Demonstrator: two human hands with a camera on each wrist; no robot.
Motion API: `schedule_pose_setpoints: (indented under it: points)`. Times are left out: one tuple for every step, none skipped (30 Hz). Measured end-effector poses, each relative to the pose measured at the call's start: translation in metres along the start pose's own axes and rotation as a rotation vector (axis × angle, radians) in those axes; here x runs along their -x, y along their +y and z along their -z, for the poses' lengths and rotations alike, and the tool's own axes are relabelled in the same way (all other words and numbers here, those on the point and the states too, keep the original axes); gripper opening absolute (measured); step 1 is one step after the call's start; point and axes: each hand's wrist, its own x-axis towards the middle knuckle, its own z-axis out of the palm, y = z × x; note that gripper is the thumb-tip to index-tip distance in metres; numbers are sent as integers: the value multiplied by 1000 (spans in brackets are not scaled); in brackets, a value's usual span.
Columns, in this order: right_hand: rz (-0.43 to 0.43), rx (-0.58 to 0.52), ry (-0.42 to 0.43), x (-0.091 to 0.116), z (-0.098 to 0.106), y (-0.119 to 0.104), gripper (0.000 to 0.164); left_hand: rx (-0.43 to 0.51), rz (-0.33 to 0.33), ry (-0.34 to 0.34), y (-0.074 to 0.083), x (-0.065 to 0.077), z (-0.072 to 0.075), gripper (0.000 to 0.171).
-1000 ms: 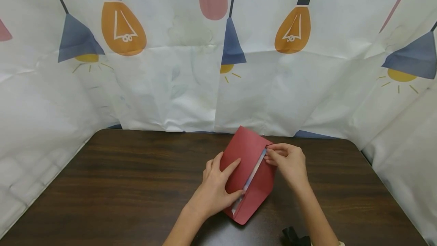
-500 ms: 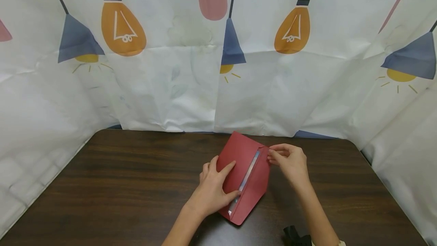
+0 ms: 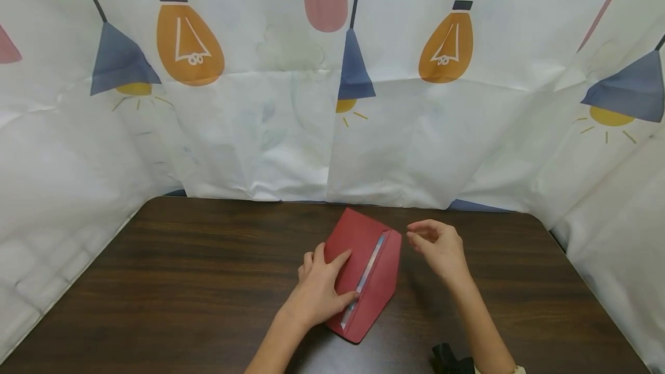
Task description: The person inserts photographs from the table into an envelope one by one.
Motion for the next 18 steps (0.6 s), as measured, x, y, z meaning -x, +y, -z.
schedule_pose_setpoints:
  points:
    - [-1, 5, 0, 0, 0, 0, 17, -1, 6, -5, 0, 0, 0, 74]
    - [0, 10, 0, 0, 1, 1, 17, -2, 12, -9, 0, 0, 0, 75]
    - [1, 15, -2, 0, 1, 1, 17, -2, 18, -13, -1, 0, -1, 75]
    - [4, 21, -3, 0, 1, 2, 17, -2, 22, -18, -1, -1, -1, 75]
    - [6, 26, -6, -1, 1, 2, 17, -1, 28, -22, -2, -1, -1, 75]
    - [8, 32, -7, -1, 1, 2, 17, 0, 32, -25, -3, -1, -1, 75]
    - [11, 36, -10, -1, 1, 3, 17, 0, 37, -27, -3, -1, -1, 75]
    - [14, 42, -12, -1, 1, 3, 17, 0, 41, -29, -4, -1, -1, 75]
    - [16, 48, -15, -1, 0, 4, 17, -2, 44, -30, -5, -1, -1, 75]
    - [20, 54, -17, -2, 0, 4, 18, -3, 47, -31, -6, -1, -1, 75]
    - [23, 61, -18, -2, 0, 5, 18, -5, 49, -31, -7, -1, -1, 75]
    - [27, 65, -18, -2, 0, 5, 18, -7, 49, -32, -7, -1, -2, 75]
    - [30, 69, -18, -1, 0, 5, 18, -8, 49, -33, -8, -1, -2, 75]
    - [33, 74, -18, -1, 0, 5, 17, -9, 50, -35, -8, -1, -2, 75]
    - [36, 78, -17, -1, 1, 6, 18, -9, 50, -37, -9, -1, -2, 75]
    - [39, 81, -16, -1, 1, 6, 17, -9, 52, -39, -9, -1, -2, 75]
    - [42, 85, -16, -2, 1, 6, 17, -10, 53, -41, -10, -2, -2, 75]
    - [46, 88, -15, -2, 1, 5, 17, -11, 56, -43, -10, -2, -3, 76]
